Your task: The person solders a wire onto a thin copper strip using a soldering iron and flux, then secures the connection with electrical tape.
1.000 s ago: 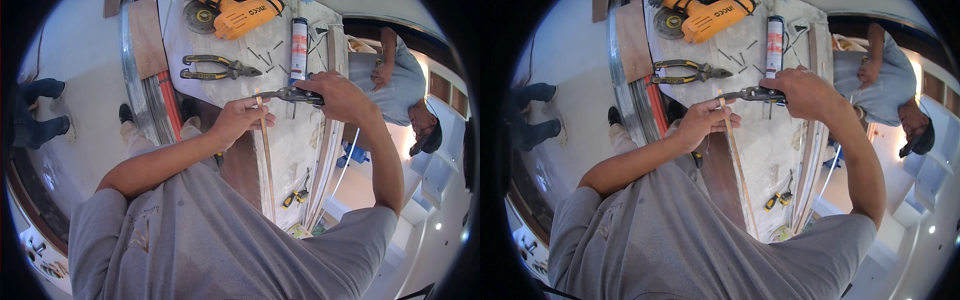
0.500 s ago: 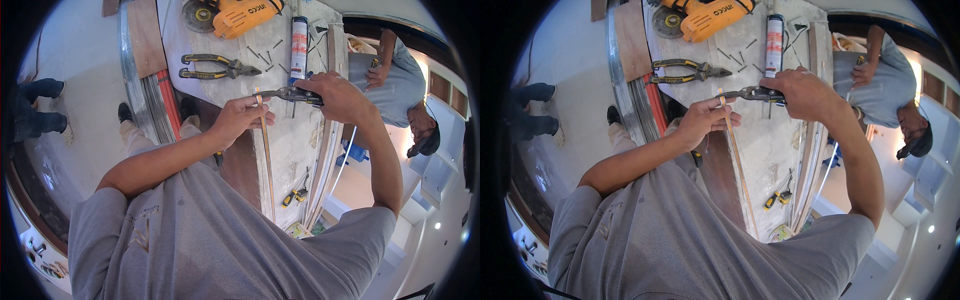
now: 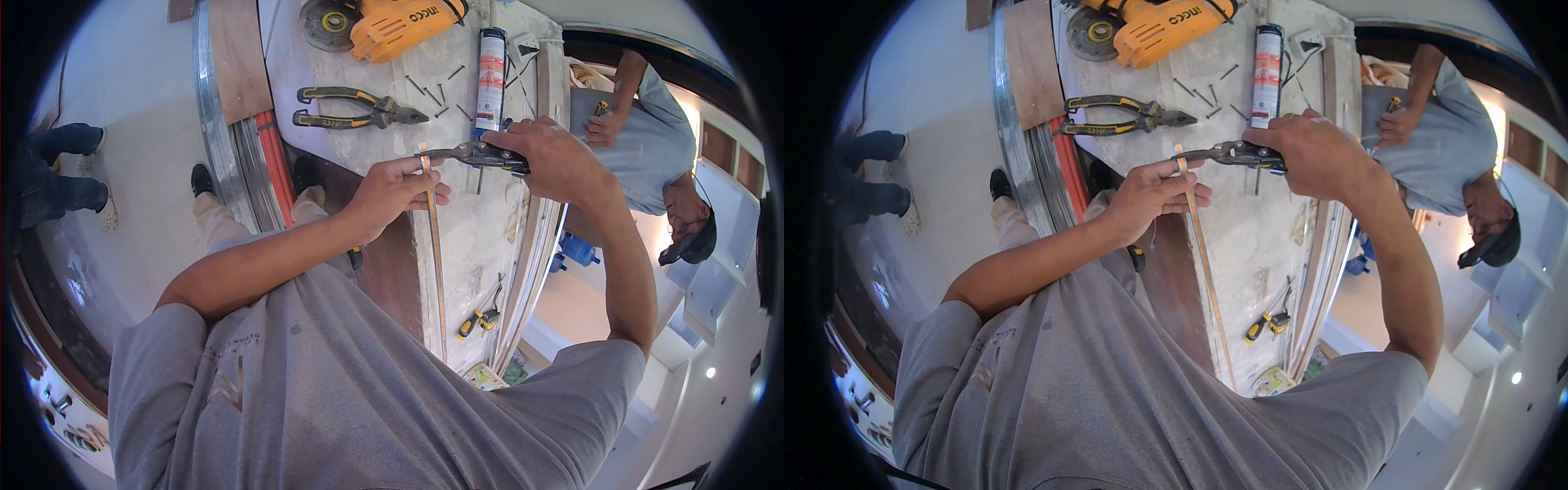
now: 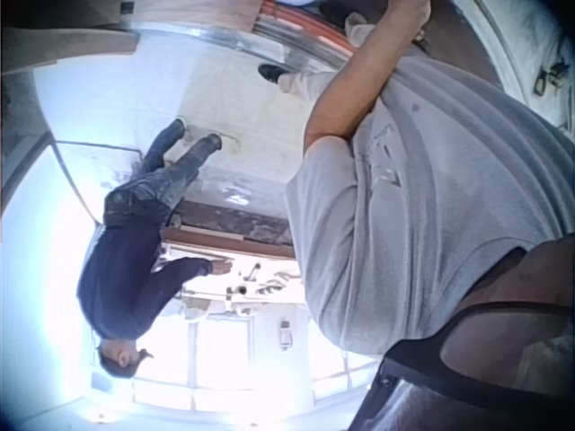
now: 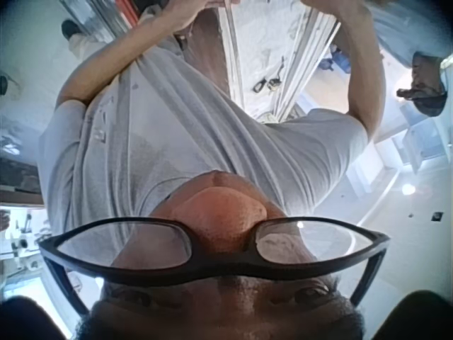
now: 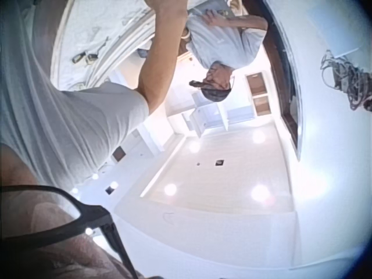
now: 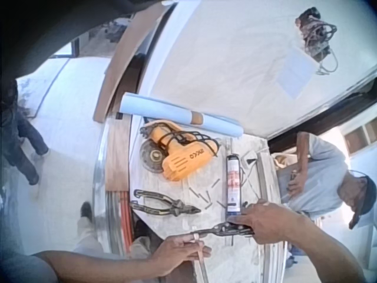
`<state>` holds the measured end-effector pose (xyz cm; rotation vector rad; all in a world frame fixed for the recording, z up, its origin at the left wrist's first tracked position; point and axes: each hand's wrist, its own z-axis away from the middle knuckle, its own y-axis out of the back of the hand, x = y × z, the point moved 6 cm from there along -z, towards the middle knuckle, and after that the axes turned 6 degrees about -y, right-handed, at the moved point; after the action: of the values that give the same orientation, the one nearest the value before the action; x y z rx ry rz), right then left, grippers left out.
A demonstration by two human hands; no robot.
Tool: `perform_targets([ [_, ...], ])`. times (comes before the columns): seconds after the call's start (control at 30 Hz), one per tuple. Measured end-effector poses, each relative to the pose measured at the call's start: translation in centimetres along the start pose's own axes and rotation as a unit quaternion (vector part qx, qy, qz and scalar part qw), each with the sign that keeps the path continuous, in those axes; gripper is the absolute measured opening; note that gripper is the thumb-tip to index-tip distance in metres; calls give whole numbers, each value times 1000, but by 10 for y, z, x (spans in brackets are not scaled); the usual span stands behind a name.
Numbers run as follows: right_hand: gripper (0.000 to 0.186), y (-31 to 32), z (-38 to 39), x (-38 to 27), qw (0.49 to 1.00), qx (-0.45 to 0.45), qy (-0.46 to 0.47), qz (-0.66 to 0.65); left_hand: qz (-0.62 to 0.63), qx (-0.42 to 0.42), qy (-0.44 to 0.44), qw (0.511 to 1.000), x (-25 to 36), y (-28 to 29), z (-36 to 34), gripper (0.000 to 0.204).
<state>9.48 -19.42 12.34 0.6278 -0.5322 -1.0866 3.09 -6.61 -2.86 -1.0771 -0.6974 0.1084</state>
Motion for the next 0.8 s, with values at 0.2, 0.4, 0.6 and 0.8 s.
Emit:
perform_targets([
  [0.2,53,0,1,1,1000,3,-1,-7,-5,2,3,1000,-1,-1,-2,42],
  [0.4,54,-3,1,5,1000,12,1,-2,-4,4,7,1000,-4,0,-7,42],
  [0.6,53,-4,0,7,1000,9,1,1,-12,3,14,1000,-2,-2,-7,42],
  [0.8,52,-4,0,8,1000,-2,-1,-1,-6,2,16,1000,-5,-1,-8,42],
])
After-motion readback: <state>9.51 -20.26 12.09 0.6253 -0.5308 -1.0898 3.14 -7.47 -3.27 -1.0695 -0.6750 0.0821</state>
